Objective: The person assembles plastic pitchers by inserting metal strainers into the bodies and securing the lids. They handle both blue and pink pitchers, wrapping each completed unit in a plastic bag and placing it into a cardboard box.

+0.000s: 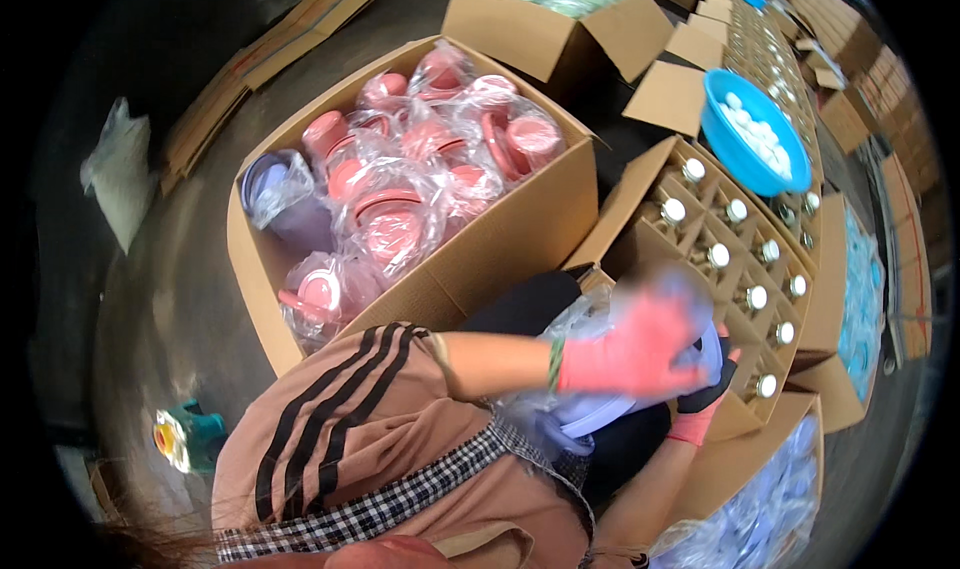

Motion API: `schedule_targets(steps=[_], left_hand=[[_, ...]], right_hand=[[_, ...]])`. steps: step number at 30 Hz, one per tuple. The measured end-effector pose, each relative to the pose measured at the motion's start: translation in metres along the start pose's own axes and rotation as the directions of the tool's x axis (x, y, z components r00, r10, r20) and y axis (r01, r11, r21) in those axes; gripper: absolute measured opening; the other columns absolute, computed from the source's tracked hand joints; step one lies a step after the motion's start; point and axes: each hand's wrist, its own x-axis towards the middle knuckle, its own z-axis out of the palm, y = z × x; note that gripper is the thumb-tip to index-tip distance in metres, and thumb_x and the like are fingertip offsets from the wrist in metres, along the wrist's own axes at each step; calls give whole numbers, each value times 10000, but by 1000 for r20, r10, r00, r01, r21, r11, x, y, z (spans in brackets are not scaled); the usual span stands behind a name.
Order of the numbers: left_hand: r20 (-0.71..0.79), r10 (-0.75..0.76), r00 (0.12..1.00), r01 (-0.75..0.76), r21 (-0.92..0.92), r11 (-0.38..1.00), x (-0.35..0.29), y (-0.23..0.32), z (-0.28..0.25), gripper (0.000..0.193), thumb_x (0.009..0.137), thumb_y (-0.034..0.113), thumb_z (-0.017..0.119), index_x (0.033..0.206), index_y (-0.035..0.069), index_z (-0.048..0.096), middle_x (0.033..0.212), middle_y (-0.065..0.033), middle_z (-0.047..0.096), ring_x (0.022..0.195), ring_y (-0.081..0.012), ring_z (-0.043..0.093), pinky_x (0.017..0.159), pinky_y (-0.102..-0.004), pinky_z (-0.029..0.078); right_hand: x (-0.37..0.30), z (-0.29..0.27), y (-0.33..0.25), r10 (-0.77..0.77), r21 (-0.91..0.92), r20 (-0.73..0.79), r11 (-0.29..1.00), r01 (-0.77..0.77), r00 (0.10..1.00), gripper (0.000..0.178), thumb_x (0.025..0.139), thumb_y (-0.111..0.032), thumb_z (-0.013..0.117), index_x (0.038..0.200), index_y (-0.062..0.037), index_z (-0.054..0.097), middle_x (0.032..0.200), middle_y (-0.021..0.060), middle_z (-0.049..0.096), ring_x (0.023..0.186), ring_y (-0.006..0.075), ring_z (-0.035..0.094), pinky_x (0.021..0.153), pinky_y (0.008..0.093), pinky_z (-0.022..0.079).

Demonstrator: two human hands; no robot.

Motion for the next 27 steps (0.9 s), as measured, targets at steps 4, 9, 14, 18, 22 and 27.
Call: schedule_targets(steps=[4,9,14,18,22,27], left_hand=[[155,-57,986,88,-203,975,-1,-4,-47,498,658,328,605,1001,-2,457,1104,-231,384,1035,-412,377,824,-577,298],[147,-41,988,60,-124,990,11,-92,-8,391,750,146,510,1097,-10,423,1100,-275,394,1024,-437,389,878,-446,344],[-38,304,952,-303,-275,913,-4,-32,-50,371,637,255,600,913,21,521,967,-199,462,940,-368,436,840,-526,300],[-24,-86,996,73,-336,939,15,-83,-8,328,673,172,531,958,14,489,987,-170,460,897,-368,455,829,-450,356],[82,-9,997,26,-211,977,11,-26,-29,415,727,188,508,1109,35,455,1128,-195,396,1044,-390,374,901,-438,305],[119,-88,989,126,-372,920,16,-55,-14,717,624,419,633,1173,12,415,1184,-278,349,1119,-480,269,957,-546,164]], right_hand=[[-6,23,10,-129,-89,-33,988,125,991,669,857,-546,259,1268,-19,284,1213,136,401,1125,224,383,965,345,268],[-17,72,35,-479,-512,-15,758,404,878,643,849,-524,326,1184,22,382,1201,116,402,1097,225,401,946,340,293],[24,35,21,-213,-245,-313,960,138,926,629,840,-551,345,1212,-46,375,1186,74,421,1089,181,412,930,317,327],[14,58,9,-317,-517,-75,823,235,945,711,864,-540,264,1268,45,249,1178,136,418,1104,202,401,938,308,313],[17,26,-1,-266,-429,-381,899,86,885,693,831,-563,351,1222,9,347,1166,123,434,1049,209,440,910,327,336],[3,48,-5,-261,-308,-147,929,206,954,657,829,-532,403,1216,-2,363,1156,103,446,1059,189,423,906,311,342]])
